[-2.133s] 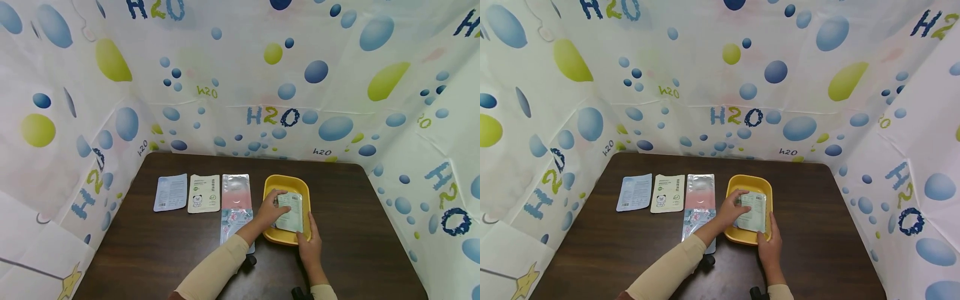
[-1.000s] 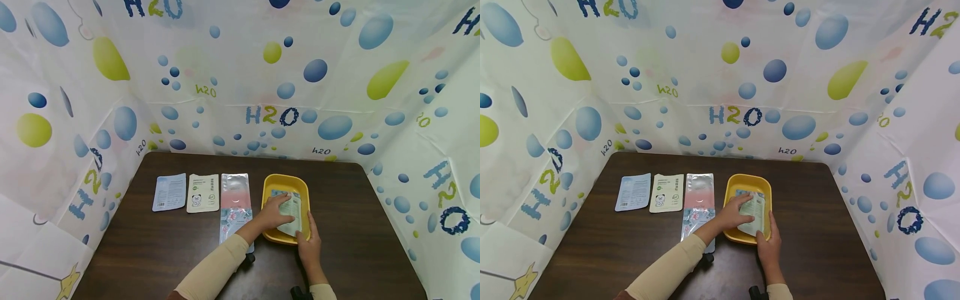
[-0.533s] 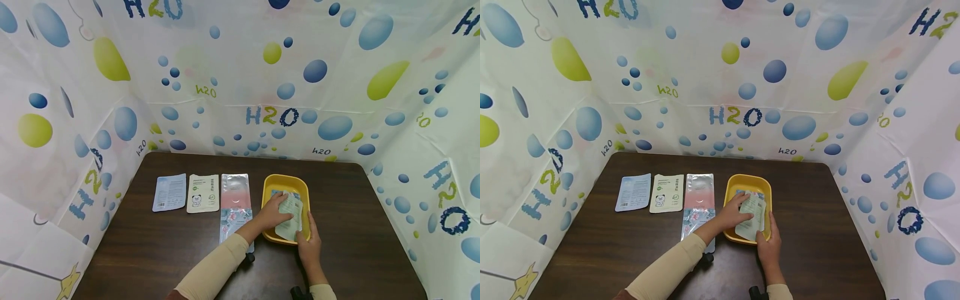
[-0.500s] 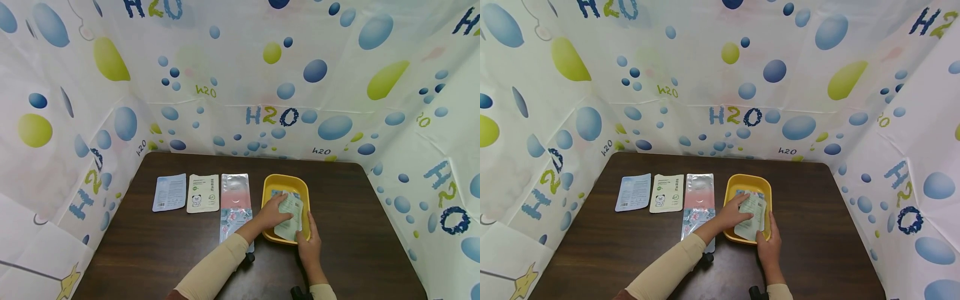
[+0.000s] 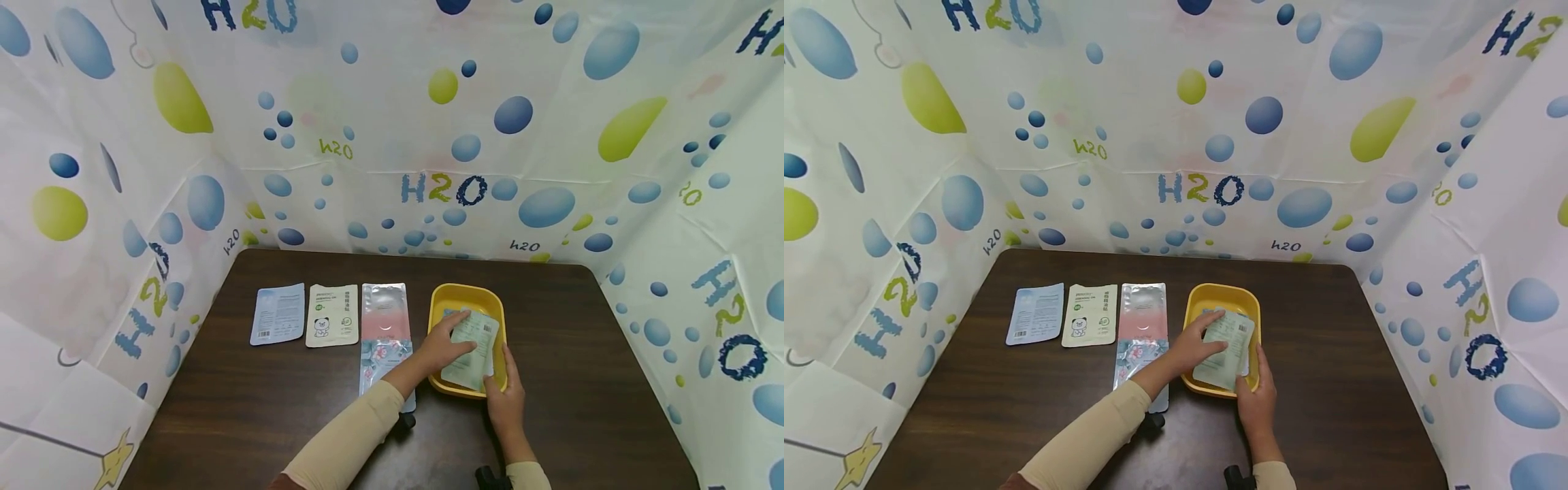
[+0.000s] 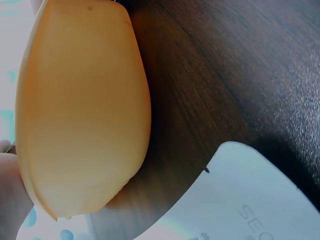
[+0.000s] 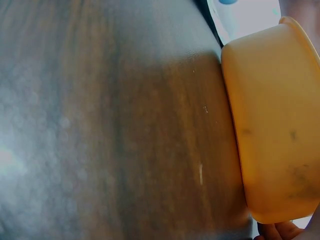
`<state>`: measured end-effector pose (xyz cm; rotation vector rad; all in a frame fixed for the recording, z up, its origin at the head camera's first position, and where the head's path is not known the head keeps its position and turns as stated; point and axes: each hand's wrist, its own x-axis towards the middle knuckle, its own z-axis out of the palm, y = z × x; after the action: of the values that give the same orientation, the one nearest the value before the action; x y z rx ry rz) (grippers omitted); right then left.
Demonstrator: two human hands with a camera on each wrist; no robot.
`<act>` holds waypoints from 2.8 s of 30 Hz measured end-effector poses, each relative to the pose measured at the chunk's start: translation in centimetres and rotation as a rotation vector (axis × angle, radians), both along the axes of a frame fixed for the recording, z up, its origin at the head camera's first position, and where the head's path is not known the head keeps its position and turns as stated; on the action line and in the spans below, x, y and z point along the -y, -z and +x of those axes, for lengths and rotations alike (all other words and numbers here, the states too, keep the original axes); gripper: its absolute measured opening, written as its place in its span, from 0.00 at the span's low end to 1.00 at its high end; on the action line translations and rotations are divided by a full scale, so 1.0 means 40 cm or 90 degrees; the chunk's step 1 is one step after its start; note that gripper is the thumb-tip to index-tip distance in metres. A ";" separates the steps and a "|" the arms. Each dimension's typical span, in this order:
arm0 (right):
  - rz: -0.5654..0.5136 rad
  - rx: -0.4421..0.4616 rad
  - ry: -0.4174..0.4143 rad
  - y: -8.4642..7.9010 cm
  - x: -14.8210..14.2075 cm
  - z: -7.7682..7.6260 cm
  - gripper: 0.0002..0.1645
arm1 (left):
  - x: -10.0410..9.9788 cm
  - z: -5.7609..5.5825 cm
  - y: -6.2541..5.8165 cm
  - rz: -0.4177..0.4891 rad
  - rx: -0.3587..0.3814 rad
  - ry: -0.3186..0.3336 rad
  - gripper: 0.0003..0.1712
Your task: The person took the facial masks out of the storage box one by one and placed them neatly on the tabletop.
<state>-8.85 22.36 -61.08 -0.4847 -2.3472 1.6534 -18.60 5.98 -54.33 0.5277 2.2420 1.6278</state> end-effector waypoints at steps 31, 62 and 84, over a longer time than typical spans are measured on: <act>-0.042 0.007 -0.005 0.002 -0.002 -0.004 0.48 | 0.232 -0.103 -0.084 0.263 0.124 -0.089 0.39; -0.056 -0.002 -0.011 -0.001 -0.001 -0.003 0.48 | 0.628 -0.029 0.049 -0.049 0.009 -0.220 0.44; -0.042 -0.021 -0.016 0.001 0.001 -0.002 0.46 | 0.696 0.066 0.090 -0.497 -0.258 -0.063 0.58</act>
<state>-8.93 22.32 -61.12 -0.4393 -2.2902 1.7409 -15.97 -21.87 -57.95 0.5554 2.9686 0.5832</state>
